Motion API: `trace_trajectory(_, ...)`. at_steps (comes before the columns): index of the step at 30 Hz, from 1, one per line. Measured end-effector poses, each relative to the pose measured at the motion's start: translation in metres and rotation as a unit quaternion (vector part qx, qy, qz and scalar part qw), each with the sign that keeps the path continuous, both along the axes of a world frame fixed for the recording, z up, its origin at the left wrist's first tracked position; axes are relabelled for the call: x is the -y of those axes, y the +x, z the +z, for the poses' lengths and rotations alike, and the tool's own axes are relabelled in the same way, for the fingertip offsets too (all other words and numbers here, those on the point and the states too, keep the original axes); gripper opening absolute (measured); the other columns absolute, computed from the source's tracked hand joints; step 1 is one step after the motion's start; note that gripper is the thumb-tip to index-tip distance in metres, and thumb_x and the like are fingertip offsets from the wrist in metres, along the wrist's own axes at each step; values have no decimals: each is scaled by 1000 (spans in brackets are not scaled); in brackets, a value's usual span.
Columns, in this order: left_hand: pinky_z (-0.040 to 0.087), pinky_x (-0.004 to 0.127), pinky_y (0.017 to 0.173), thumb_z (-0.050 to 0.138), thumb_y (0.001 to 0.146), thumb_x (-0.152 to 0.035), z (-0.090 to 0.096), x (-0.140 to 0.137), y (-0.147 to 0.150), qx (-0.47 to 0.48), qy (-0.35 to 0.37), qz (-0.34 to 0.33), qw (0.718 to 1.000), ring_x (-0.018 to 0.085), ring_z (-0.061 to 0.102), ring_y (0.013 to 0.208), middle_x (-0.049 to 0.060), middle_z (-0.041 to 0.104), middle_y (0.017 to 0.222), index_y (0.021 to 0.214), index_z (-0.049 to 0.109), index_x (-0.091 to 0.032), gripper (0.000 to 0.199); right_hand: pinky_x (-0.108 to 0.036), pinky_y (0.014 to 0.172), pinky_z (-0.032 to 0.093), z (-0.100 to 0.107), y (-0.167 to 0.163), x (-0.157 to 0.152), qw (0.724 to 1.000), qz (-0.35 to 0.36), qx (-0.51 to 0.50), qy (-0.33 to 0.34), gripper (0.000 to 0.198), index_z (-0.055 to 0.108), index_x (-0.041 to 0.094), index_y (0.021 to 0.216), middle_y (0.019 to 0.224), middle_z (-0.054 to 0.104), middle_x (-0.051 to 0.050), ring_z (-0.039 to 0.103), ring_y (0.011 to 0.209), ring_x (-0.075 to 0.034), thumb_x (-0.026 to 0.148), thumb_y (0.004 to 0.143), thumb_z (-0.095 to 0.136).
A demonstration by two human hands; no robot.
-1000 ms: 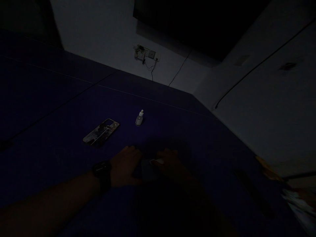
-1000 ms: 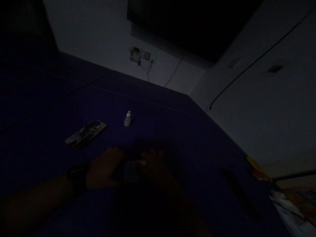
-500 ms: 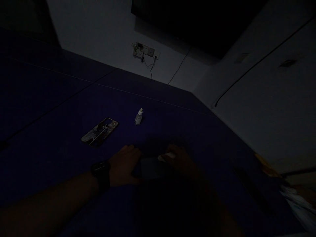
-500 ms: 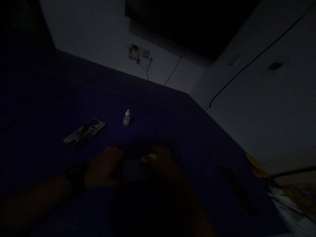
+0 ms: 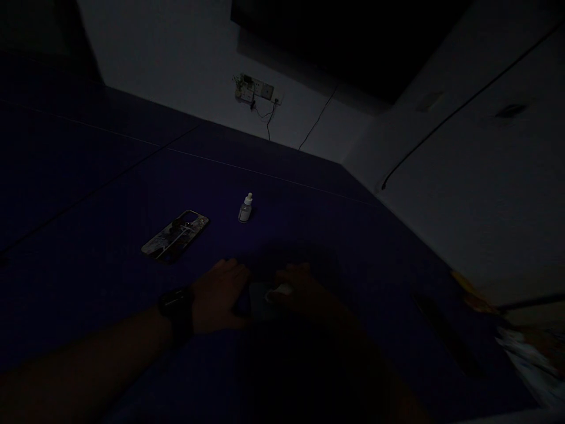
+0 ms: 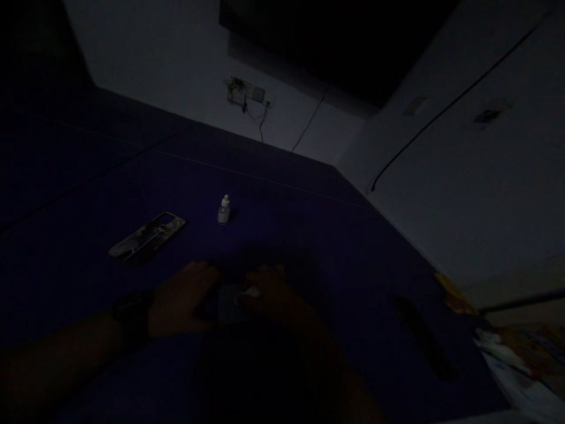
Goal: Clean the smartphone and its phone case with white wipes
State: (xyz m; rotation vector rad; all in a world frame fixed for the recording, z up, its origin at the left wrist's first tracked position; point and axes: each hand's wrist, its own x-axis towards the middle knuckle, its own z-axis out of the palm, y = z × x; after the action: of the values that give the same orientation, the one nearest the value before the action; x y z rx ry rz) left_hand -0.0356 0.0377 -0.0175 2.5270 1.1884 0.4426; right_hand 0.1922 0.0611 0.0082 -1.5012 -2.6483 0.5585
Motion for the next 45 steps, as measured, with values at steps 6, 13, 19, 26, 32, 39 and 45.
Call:
trace_trajectory(6,41,41,80,75,73,-57,1,1,0,-3,3,7,1000,28,57,92,6,64,99,105,59,-19,52,-43,91,32,0,-1,-4,997,-59,30,45,14,62,20,89,94,66,-5,58,94,-23,34,93,62)
trace_trajectory(13,41,40,79,76,72,-57,-1,0,1,-9,16,5,1000,27,57,91,6,64,99,103,58,-20,52,-41,89,33,-2,-5,-1,997,-28,33,59,16,63,22,90,93,65,-5,58,92,-23,37,93,61)
trace_trajectory(19,41,39,78,77,71,-58,-1,1,1,-11,11,2,1000,28,57,92,7,64,101,103,58,-20,53,-38,87,36,-1,4,-1,1000,-9,26,9,16,63,22,91,96,65,-4,57,93,-22,38,92,63)
trace_trajectory(26,41,41,79,74,72,-60,1,-2,0,-17,-1,-2,1000,28,57,91,7,64,99,104,59,-20,53,-43,92,33,-3,1,-2,998,-16,40,46,15,62,21,92,96,66,-5,58,96,-23,36,93,62)
trace_trajectory(32,42,40,78,77,69,-60,1,-2,-1,-10,1,-6,1000,28,58,91,7,64,99,103,58,-20,56,-41,90,33,-5,1,-3,998,-6,39,57,16,63,22,93,95,65,-6,57,92,-23,37,94,60)
trace_trajectory(39,41,40,79,77,71,-58,0,0,0,-15,1,4,1000,28,57,91,7,63,100,106,58,-19,56,-40,89,33,0,0,0,999,29,36,24,16,62,21,90,93,65,-4,58,90,-22,37,93,62)
trace_trajectory(45,41,41,80,78,70,-59,3,-1,1,-20,-10,0,1000,29,57,93,7,64,101,105,59,-19,56,-42,89,33,-6,-3,-2,996,-31,34,79,17,61,20,90,93,66,-6,58,93,-24,35,96,56)
